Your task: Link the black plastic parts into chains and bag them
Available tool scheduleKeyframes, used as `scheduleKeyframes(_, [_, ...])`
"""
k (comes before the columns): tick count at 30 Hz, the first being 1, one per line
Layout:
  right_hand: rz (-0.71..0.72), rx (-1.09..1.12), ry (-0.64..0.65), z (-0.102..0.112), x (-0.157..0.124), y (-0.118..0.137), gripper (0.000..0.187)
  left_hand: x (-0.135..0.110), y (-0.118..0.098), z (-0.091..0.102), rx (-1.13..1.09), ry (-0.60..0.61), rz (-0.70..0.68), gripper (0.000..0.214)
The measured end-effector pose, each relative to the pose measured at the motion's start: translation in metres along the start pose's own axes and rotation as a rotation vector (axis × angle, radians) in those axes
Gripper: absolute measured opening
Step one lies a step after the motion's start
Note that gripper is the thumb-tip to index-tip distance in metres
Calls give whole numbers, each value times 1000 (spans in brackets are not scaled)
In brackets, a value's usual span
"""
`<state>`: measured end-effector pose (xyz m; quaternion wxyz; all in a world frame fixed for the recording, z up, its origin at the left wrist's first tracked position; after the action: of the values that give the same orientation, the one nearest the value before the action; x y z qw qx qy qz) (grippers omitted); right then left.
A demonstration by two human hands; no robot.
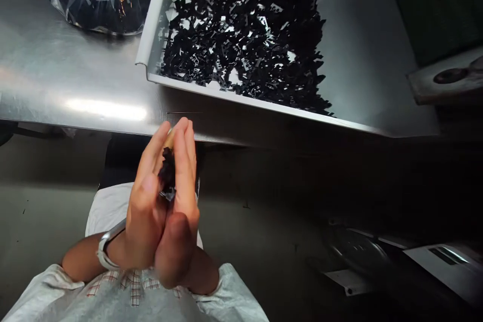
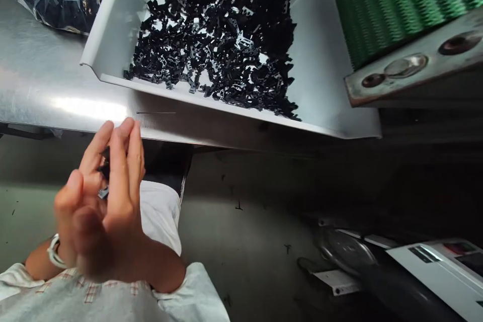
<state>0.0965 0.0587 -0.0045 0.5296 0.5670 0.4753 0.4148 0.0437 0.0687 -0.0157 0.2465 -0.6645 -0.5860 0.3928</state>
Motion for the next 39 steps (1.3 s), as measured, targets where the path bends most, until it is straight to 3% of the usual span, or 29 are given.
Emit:
scheduleKeyframes(2, [130,-194,-16,-1,-2,11,68,7,14,3,-146,-54,134,41])
scheduleKeyframes(4, [220,-357,54,-3,-3,18,70,15,21,6,-282,-106,223,46])
scheduleKeyframes(6, [233,-365,154,0,-2,16,69,21,26,6,-407,-138,320,52])
scheduleKeyframes(9, [223,-279,202,13,0,11,68,24,28,8,-544,-208,418,57])
scheduleKeyframes(13, [196,-302,158,26,4,1,74,25,19,6,-597,-157,411,59])
scheduleKeyframes(19, [179,-360,32,36,15,2,31,24,18,0,-621,1,427,61])
scheduleKeyframes(23, [190,-392,-9,39,20,6,16,23,19,-2,-654,53,461,63])
scheduleKeyframes(32, [184,-444,23,40,19,10,11,19,16,-4,-677,123,516,70])
scheduleKeyframes(39, [240,-496,-23,47,20,20,10,19,17,-1,-692,126,551,65])
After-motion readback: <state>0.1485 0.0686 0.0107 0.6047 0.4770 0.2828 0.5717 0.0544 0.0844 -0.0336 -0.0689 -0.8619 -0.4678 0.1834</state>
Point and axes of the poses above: each hand's wrist, its own x-axis towards the middle knuckle, its own z-axis out of the back of the hand, y = z × x, the point moved 9 cm from there along x, towards the middle knuckle, and after that the axes turned 1 degree about -x, right-handed, at the moved point
